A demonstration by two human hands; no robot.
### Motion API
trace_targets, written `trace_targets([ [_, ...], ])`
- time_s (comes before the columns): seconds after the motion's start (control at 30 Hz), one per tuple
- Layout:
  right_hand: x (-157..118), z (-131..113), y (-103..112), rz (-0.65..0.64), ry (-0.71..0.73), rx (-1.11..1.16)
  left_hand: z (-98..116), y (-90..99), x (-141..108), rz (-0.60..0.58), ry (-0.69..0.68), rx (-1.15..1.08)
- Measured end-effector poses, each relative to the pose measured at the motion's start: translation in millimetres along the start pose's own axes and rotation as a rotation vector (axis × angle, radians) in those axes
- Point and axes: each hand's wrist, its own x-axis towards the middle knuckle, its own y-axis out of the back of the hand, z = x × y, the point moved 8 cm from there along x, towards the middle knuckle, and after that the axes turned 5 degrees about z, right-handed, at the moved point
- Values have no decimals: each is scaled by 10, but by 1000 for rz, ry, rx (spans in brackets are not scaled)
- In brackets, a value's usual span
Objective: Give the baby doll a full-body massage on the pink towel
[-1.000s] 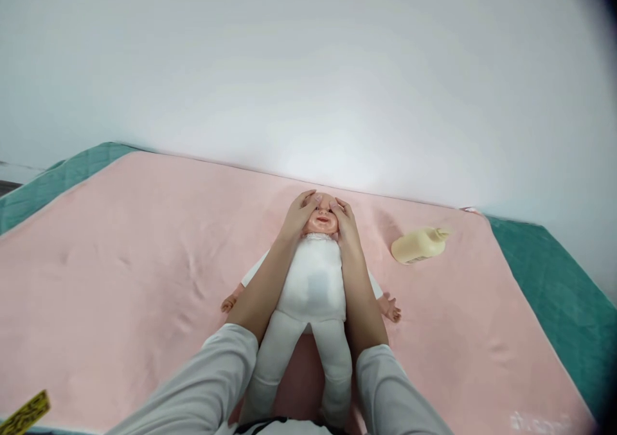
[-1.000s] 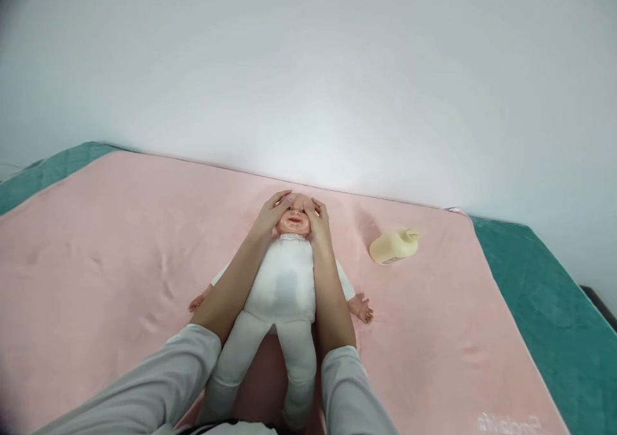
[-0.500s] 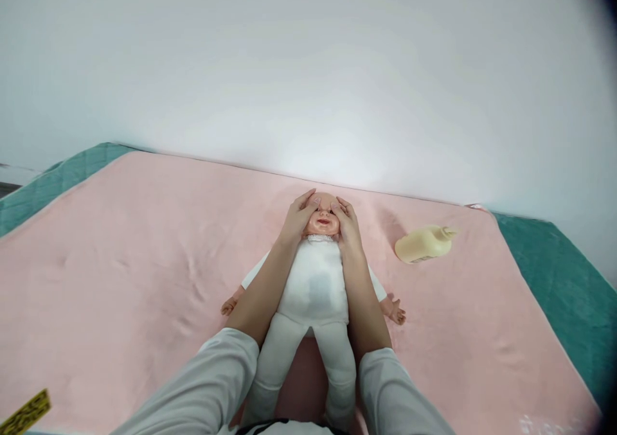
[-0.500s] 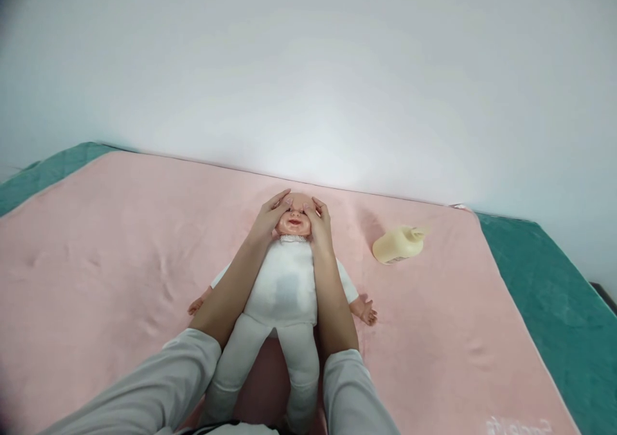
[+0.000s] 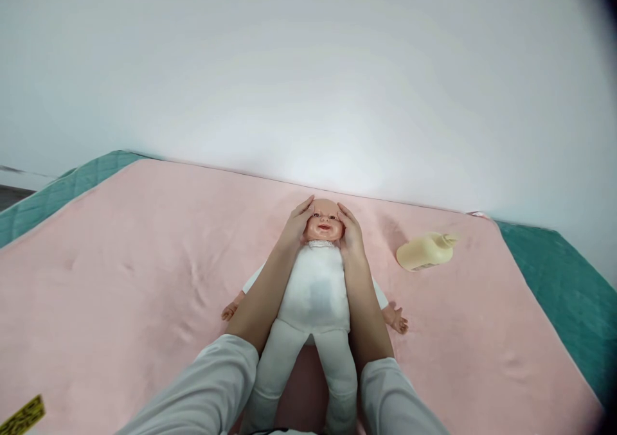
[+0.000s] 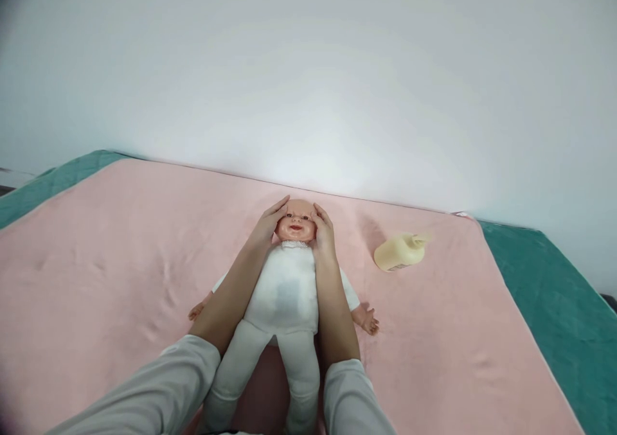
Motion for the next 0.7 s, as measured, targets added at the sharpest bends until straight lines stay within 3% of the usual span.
trace_targets([
  [0.13,-4,13,6,18,-37,55,-41,26,26,8,10,-37],
  [0.4,-71,-18,-29,-3,49,-36,20,-18,-2,-5,-49,11],
  [0.7,-51,-7,21,36,124,-120,-57,36,66,13,-78,64],
])
